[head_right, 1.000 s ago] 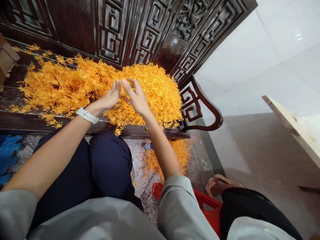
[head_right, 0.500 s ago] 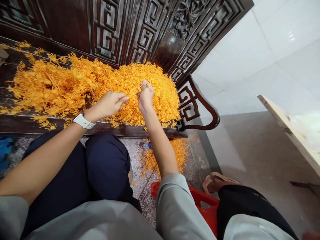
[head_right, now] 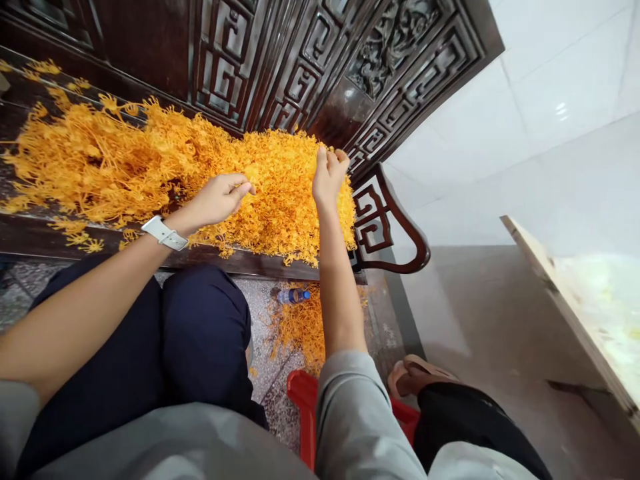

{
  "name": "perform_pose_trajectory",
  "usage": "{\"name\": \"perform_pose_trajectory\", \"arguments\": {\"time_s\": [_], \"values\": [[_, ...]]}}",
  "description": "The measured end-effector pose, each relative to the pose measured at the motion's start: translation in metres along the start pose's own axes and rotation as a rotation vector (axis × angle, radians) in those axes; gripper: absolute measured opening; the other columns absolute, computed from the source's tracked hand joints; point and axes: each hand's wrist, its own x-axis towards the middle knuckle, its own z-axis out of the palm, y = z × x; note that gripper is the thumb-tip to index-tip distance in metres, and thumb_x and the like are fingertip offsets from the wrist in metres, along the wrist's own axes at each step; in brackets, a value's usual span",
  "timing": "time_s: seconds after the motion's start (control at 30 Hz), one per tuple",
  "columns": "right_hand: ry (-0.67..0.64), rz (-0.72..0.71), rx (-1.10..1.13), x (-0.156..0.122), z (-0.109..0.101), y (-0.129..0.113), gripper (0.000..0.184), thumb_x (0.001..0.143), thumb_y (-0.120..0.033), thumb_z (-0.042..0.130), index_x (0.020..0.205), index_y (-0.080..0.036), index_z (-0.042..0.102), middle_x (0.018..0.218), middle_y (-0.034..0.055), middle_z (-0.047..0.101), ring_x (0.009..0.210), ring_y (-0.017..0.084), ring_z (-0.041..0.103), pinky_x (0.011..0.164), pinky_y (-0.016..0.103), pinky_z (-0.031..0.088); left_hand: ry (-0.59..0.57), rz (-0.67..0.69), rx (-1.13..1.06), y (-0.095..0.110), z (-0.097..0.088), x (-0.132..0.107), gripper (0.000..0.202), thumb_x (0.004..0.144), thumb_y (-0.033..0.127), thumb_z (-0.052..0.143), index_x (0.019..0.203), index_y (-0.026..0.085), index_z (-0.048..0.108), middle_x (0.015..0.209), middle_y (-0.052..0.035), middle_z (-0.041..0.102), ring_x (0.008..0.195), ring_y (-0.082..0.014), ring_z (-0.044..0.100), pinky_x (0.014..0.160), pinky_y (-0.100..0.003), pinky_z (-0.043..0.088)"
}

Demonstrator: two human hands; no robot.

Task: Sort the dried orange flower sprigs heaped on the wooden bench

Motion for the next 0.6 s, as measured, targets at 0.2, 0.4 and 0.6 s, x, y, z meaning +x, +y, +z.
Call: {"name": "perform_pose_trajectory", "arguments": {"time_s": [0.2, 0.4, 0.6], "values": [[-0.255, -0.048, 0.119, -0.055, 0.026, -0.086, 0.069, 0.096, -0.085, 0.048, 0.112, -0.021, 0.070, 0.120, 0.0112, 0.067, 0.116, 0.023, 0.065, 0.105, 0.043, 0.056, -0.050, 0.126, -0.010, -0.008, 0.013, 0.003, 0.026, 0.102, 0.024, 0.048, 0.079, 0.018, 0.055, 0.077, -0.0022, 0.058, 0.070, -0.0151, 0.049, 0.070, -0.032, 0.036], [-0.624, 0.030, 0.346, -0.080, 0.048, -0.114, 0.068, 0.095, -0.081, 0.057, 0.062, -0.022, 0.048, 0.057, -0.0023, 0.046, 0.057, 0.011, 0.047, 0.059, 0.027, 0.047, -0.196, 0.053, 0.005, -0.003, 0.006, 0.000, 0.027, 0.099, 0.025, 0.050, 0.073, 0.019, 0.051, 0.068, -0.0003, 0.054, 0.063, -0.0145, 0.045, 0.066, -0.032, 0.034], [0.063, 0.493, 0.435, -0.011, 0.022, -0.036, 0.059, 0.105, -0.073, 0.041, 0.070, -0.026, 0.036, 0.060, -0.0077, 0.028, 0.051, 0.011, 0.026, 0.048, 0.024, 0.033, -0.330, 0.070, -0.059, 0.010, -0.007, -0.014, 0.027, 0.097, 0.022, 0.051, 0.069, 0.021, 0.051, 0.059, 0.0019, 0.046, 0.056, -0.0137, 0.040, 0.063, -0.032, 0.035]]}}
